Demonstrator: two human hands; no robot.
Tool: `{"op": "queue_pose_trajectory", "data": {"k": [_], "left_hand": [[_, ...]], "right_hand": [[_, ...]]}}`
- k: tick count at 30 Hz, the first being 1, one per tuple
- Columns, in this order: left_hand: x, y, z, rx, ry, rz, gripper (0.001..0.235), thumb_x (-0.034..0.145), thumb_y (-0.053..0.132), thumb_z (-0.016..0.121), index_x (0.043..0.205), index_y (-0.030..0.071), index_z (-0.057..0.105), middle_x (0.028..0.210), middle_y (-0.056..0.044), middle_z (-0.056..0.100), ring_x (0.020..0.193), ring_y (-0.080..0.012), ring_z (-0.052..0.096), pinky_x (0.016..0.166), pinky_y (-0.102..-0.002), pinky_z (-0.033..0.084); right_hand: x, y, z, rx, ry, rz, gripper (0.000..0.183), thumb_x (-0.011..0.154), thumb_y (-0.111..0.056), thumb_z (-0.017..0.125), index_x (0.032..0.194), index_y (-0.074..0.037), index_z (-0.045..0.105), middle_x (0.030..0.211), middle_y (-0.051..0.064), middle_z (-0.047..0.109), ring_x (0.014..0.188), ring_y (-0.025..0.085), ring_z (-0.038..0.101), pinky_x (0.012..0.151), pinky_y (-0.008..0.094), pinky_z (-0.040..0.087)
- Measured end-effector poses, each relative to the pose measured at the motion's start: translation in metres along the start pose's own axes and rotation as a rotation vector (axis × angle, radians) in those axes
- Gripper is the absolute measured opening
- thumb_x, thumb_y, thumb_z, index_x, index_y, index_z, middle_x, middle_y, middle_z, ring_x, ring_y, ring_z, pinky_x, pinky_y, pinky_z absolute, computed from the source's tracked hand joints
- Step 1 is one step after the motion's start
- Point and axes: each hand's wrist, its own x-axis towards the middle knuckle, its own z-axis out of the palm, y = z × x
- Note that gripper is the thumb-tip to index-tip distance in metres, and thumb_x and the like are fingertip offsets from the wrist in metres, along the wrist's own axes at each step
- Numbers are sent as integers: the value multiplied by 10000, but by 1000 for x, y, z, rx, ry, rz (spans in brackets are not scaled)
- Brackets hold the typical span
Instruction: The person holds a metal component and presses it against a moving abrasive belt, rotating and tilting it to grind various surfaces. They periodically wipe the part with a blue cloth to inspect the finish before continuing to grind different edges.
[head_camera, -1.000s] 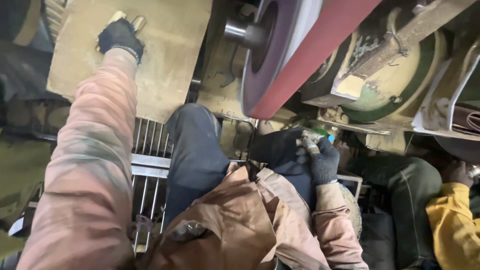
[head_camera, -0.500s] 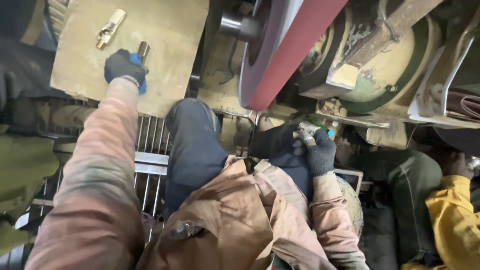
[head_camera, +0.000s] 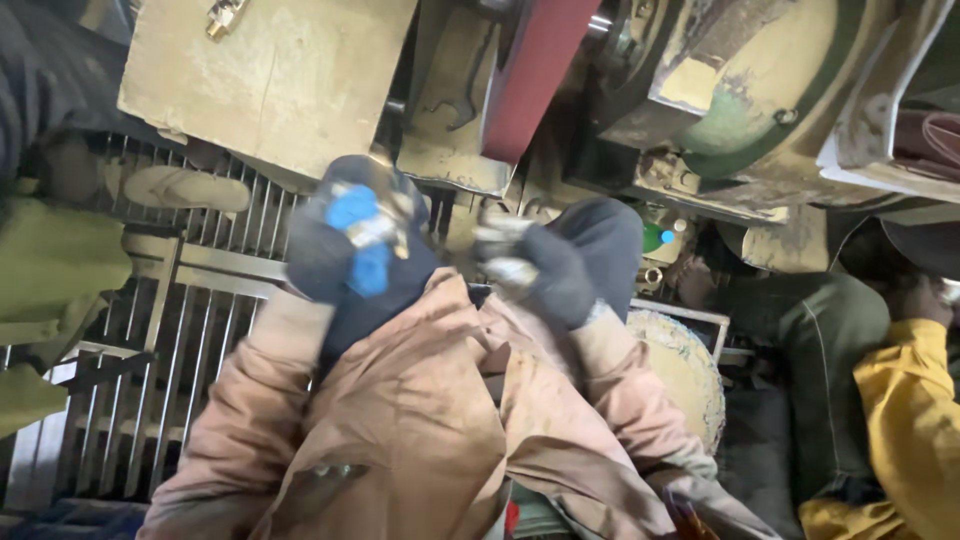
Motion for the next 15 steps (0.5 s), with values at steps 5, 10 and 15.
{"op": "queue_pose_trajectory", "data": {"k": [5, 10, 15], "left_hand": [[-30, -17, 68, 128, -56, -281, 229, 916, -27, 757, 1122, -5, 659, 928, -78, 672, 749, -178, 638, 642, -361, 533], [-27, 11, 82, 456, -159, -256, 264, 886, 47, 791, 1123, 27, 675, 974, -39, 719, 875, -123, 676, 761, -307, 567], [-16, 49, 49, 587, -82, 161, 292, 943, 103, 789, 1205, 22, 690, 1165, -103, 739, 1084, -215, 707, 981, -305, 569]], "right_hand": [[-2, 76, 21, 498, -284, 63, 437, 981, -7, 658, 1394, -30, 517, 1295, 44, 649, 1176, 129, 624, 993, 292, 529], [-16, 104, 6, 18, -97, -29, 319, 976, 67, 716, 1281, 25, 632, 1174, 70, 680, 1098, 129, 632, 944, 315, 565], [-19, 50, 13, 137, 3, 62, 394, 931, 45, 730, 1305, 16, 609, 1181, 55, 686, 1096, 121, 646, 952, 292, 554]]}}
